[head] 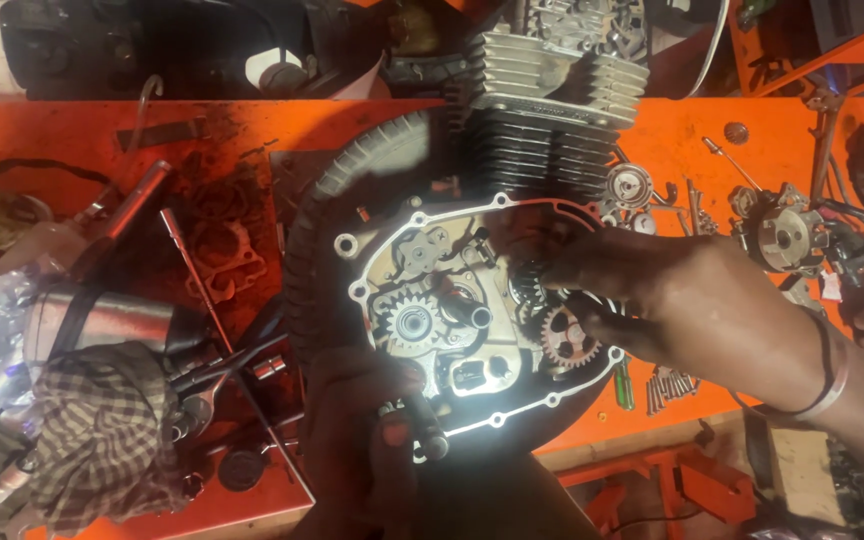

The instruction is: The person assembles internal components of a motorcycle engine, including gears and a gasket, on a workbench. They use their hands to position the parts and a screwdriver to tighten bolts, with the camera shaking frequently during the process.

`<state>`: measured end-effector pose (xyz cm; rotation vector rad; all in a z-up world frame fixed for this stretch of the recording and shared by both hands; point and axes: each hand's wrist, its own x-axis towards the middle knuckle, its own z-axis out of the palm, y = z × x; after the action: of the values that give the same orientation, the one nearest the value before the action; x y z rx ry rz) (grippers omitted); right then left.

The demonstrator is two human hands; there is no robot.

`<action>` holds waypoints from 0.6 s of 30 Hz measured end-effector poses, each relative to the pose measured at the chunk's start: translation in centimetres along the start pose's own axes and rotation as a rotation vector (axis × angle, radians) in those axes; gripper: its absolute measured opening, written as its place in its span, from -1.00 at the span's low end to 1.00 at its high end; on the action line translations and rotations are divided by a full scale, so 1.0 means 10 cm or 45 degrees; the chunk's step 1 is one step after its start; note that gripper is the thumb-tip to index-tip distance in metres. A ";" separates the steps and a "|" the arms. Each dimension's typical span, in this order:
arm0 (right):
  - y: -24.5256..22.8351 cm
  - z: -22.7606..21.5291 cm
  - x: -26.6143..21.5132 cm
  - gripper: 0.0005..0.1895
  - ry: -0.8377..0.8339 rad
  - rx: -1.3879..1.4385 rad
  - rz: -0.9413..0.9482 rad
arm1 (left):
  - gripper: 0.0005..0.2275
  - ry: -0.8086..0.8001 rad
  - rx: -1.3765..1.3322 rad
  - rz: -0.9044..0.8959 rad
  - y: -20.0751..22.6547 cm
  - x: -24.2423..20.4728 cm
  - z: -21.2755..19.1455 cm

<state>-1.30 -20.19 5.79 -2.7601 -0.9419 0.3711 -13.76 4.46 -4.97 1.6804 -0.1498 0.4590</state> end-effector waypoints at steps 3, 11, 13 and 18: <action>0.02 0.03 -0.02 -0.51 0.020 -0.019 -0.013 | -0.81 -0.001 -0.002 -0.006 -0.01 -0.01 0.00; -0.03 0.09 -0.09 -0.54 0.122 -0.151 0.093 | -0.81 -0.002 0.036 0.013 -0.03 -0.01 0.01; -0.05 0.08 -0.07 -0.57 0.081 -0.179 0.191 | -0.80 0.006 0.028 0.015 -0.04 0.00 0.02; 0.00 0.11 -0.09 -0.57 0.133 -0.025 0.064 | -0.80 0.017 0.019 0.041 -0.06 0.01 0.02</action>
<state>-2.33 -20.70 4.86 -2.7945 -0.8574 0.2235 -13.45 4.35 -5.52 1.6915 -0.1637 0.4965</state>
